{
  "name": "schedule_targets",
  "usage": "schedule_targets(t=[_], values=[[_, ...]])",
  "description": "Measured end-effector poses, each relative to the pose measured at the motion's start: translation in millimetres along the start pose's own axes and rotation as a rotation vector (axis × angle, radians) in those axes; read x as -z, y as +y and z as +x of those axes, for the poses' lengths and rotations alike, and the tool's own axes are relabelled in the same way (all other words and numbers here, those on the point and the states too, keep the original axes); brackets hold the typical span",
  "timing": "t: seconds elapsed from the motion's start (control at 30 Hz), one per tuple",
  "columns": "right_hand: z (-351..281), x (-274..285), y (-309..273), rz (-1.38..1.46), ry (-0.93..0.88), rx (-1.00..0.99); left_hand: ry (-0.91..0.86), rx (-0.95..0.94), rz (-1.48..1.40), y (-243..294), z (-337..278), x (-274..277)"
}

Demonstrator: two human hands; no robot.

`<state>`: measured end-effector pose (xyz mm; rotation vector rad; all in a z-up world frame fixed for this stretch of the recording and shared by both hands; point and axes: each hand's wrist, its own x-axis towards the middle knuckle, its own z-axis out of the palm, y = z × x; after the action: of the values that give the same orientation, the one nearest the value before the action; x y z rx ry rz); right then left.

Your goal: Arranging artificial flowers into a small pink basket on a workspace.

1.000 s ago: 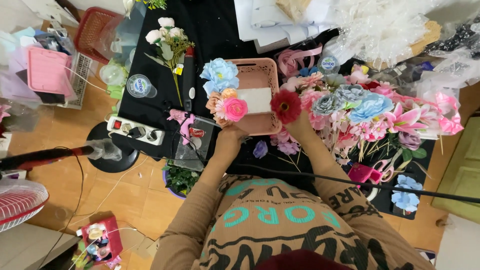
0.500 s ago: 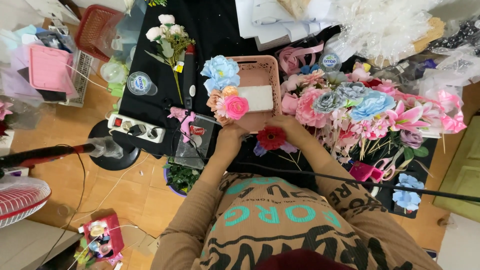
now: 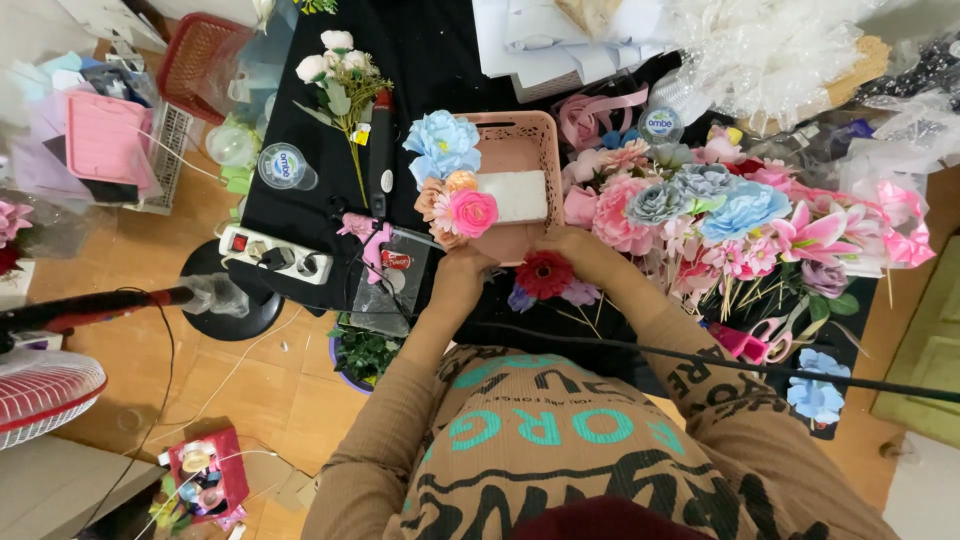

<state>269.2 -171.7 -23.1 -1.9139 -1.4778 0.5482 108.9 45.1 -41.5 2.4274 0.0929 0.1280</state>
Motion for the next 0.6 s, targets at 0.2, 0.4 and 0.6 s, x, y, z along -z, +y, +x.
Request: schedule_targets(t=[0.2, 0.4, 0.6], values=[[-0.3, 1.4, -0.3, -0.025, -0.01, 0.001, 0.026, -0.015, -0.015, 4.0, -1.3, -0.7], [-9.6, -33.1, 41.9, -0.194, 0.031, 0.079, 0.038, -0.059, 0.158, -14.1, -0.2, -25.8], [-9.6, -26.1, 17.8, -0.217, 0.065, 0.082, -0.058, -0.046, 0.155, -11.7, 7.0, -29.5]])
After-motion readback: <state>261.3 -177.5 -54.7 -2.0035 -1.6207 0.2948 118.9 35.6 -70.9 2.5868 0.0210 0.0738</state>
